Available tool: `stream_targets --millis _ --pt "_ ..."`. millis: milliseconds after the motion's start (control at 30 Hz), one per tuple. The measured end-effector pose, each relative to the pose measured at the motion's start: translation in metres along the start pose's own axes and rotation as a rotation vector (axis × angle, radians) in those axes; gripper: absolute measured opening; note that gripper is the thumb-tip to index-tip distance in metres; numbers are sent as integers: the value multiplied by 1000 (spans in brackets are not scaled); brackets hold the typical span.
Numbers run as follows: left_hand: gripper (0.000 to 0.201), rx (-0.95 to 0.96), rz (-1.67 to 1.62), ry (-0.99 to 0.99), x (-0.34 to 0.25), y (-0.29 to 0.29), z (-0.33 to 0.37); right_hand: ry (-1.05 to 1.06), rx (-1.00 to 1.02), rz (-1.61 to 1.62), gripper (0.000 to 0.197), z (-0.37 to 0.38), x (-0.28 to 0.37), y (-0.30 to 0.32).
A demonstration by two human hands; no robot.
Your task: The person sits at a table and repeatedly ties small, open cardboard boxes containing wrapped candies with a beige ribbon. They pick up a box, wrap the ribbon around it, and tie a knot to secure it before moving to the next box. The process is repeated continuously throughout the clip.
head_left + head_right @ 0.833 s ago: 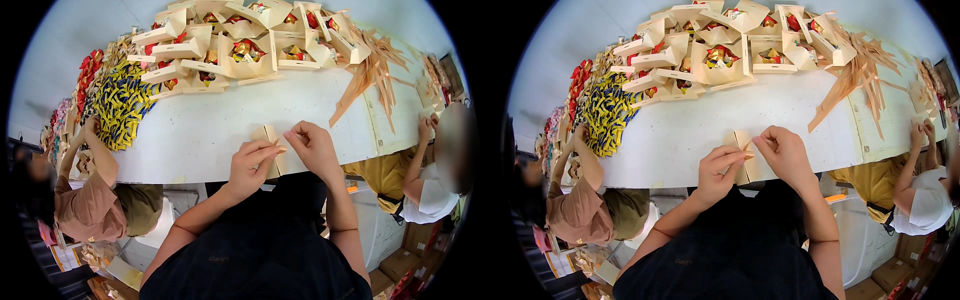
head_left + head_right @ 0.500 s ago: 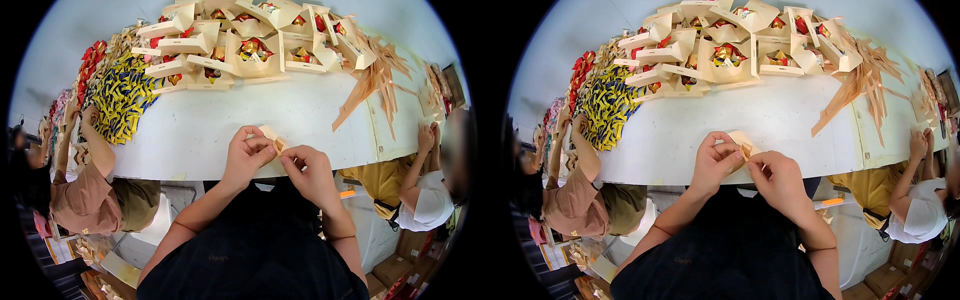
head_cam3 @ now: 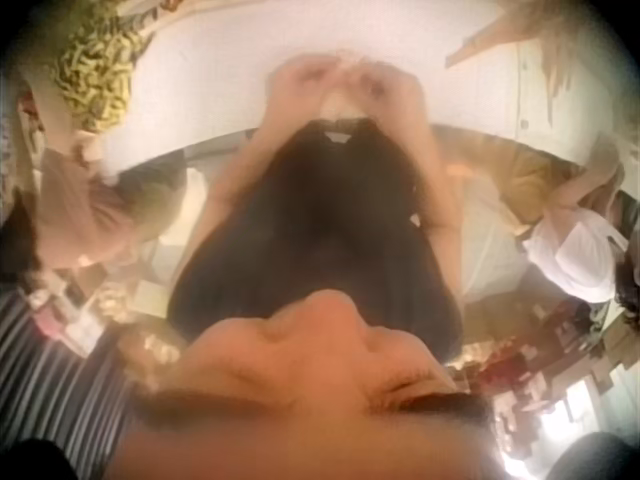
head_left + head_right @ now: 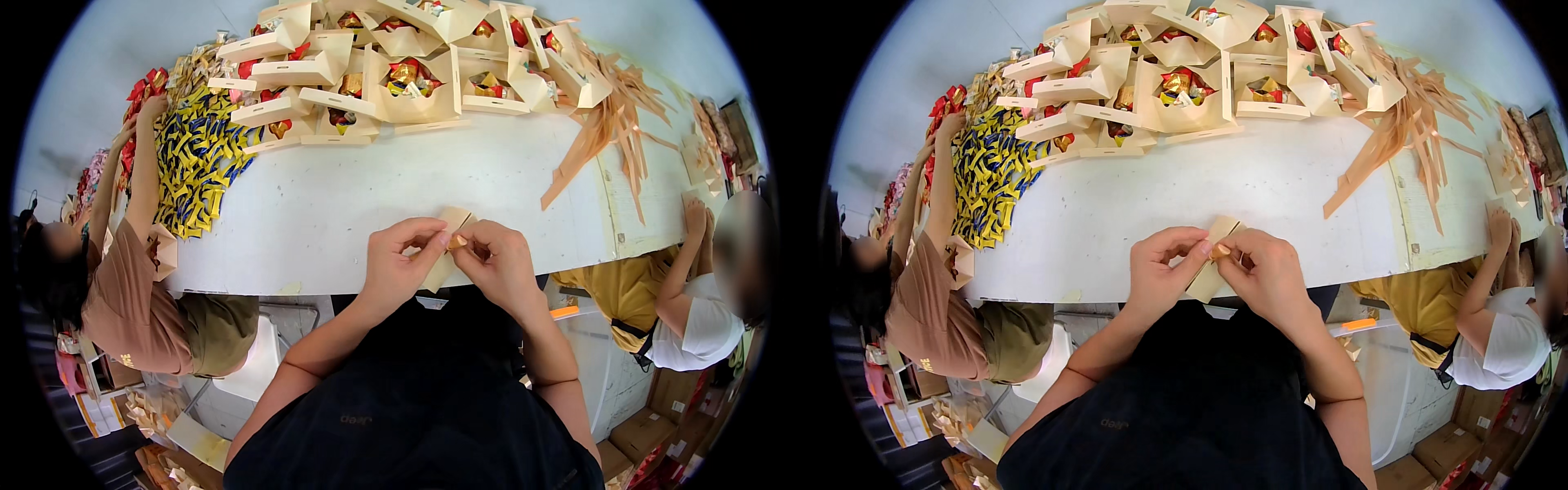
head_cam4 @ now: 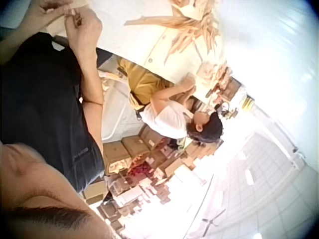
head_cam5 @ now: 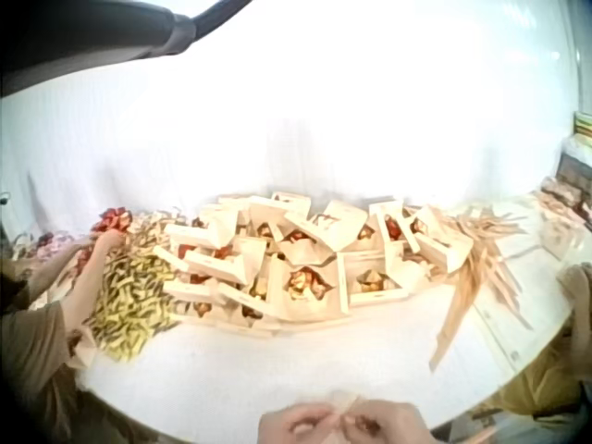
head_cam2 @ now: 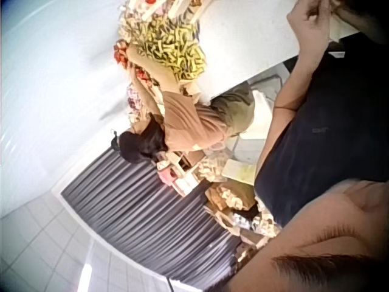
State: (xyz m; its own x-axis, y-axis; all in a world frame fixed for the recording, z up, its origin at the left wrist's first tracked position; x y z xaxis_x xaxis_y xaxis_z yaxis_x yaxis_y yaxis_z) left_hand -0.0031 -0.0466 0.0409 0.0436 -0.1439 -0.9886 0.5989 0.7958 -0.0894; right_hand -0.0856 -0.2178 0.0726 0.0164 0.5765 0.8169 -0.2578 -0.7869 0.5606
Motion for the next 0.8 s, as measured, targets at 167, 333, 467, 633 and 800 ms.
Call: stream_targets --millis 167,333,467,633,800 --pt "22 -42 -155 123 13 5 5 53 -218 85 17 -4 -19 -31" --pt "15 39 -246 182 21 9 7 26 -348 425 24 -4 -30 -54" --pt "9 -34 -366 229 32 6 5 20 -330 552 27 -7 -33 -57" --pt "7 -41 -406 228 35 0 3 112 -310 404 23 -9 -41 -50" --pt "7 -65 -431 219 31 -5 1 173 -424 254 17 -15 -30 -43"
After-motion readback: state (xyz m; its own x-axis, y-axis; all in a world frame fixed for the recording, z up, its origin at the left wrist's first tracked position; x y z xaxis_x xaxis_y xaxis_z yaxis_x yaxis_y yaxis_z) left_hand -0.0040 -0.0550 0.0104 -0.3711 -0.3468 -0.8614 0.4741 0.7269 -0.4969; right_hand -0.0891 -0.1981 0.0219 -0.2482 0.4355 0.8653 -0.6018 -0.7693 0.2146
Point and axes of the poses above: each hand's wrist, its own z-axis towards the middle knuckle, its own y-axis out of the back of the hand, x = y × z, the point moved 3 cm from there along z, towards the middle knuckle, and after that the axes turned 4 degrees about -z, right-handed, at the moved point
